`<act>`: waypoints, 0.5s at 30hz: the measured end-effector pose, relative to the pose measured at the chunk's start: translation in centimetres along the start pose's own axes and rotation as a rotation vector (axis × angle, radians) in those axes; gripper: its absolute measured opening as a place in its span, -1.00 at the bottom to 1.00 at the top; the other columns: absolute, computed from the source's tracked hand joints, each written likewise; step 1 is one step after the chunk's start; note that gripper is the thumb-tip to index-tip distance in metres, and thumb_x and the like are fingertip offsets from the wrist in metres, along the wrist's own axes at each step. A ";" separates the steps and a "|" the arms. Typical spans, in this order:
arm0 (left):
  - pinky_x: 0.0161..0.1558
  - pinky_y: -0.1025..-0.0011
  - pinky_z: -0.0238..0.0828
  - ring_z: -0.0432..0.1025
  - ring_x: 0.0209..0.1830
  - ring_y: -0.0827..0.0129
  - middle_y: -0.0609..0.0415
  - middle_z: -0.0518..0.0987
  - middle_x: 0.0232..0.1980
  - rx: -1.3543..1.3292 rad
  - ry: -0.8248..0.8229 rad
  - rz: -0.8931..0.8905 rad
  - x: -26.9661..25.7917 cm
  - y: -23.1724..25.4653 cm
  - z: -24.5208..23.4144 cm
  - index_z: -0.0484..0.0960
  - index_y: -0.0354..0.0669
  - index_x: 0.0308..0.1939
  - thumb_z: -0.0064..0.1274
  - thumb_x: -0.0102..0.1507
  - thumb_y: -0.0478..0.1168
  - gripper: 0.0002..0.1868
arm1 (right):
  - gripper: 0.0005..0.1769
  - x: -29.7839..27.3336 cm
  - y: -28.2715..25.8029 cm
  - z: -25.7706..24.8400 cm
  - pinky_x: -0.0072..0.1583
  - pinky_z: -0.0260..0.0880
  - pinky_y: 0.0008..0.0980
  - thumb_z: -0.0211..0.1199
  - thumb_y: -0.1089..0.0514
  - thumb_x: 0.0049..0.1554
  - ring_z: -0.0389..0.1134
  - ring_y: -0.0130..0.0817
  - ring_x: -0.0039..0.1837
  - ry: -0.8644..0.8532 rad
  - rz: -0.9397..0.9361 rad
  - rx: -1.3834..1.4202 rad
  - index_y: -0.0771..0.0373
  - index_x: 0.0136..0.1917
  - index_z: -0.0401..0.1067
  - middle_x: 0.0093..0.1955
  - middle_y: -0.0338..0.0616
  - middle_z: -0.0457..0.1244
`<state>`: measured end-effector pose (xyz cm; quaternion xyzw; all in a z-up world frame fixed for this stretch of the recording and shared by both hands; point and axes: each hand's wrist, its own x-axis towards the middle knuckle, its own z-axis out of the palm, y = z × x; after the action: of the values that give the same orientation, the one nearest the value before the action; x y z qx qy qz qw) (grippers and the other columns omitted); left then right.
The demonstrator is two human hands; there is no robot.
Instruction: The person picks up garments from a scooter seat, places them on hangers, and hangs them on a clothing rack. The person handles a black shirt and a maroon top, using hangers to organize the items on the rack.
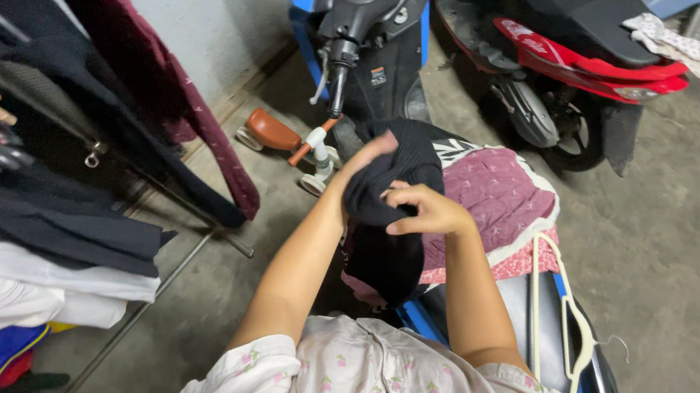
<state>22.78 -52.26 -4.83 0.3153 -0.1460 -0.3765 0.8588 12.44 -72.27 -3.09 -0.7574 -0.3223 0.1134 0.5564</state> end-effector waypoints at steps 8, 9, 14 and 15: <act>0.07 0.26 0.55 0.59 -0.08 0.16 -0.09 0.67 -0.03 -0.108 0.458 0.159 -9.5 4.8 -5.1 0.60 -0.36 0.10 0.06 0.01 -0.22 -0.44 | -0.13 6.8 1.2 1.3 0.40 0.19 -0.23 0.52 0.23 -0.09 0.17 -0.08 0.41 0.704 0.064 -0.175 0.34 0.41 0.18 0.37 0.06 0.16; 0.05 0.26 0.56 0.59 -0.11 0.14 -0.09 0.68 -0.06 -0.148 0.491 0.110 -11.1 5.2 -5.4 0.61 -0.32 0.08 0.05 0.00 -0.20 -0.44 | 0.00 8.7 0.9 2.3 0.40 0.12 -0.19 0.52 0.25 -0.15 0.10 -0.02 0.44 0.616 -0.060 -0.298 0.39 0.47 0.09 0.44 0.13 0.09; 0.08 0.21 0.55 0.56 -0.08 0.07 -0.12 0.69 -0.08 -0.258 0.397 0.224 -18.4 6.1 -8.7 0.67 -0.36 -0.06 0.04 -0.03 -0.20 -0.51 | -0.30 17.7 -0.3 9.2 0.42 0.12 -0.28 0.39 0.23 0.13 0.09 -0.13 0.43 0.288 -0.098 -0.003 0.34 0.43 0.12 0.41 0.04 0.06; 0.05 0.21 0.56 0.57 -0.10 0.07 -0.11 0.70 -0.10 -0.228 0.445 0.198 -20.0 6.4 -9.9 0.69 -0.34 -0.08 0.02 -0.06 -0.20 -0.51 | -0.34 19.1 -1.0 10.1 0.39 0.14 -0.29 0.39 0.24 0.12 0.11 -0.13 0.39 0.291 -0.056 -0.050 0.33 0.40 0.15 0.38 0.03 0.08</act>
<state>17.66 -29.88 -8.40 0.2758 0.0594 -0.2259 0.9324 21.37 -52.58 -2.17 -0.7702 -0.2619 -0.0211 0.5812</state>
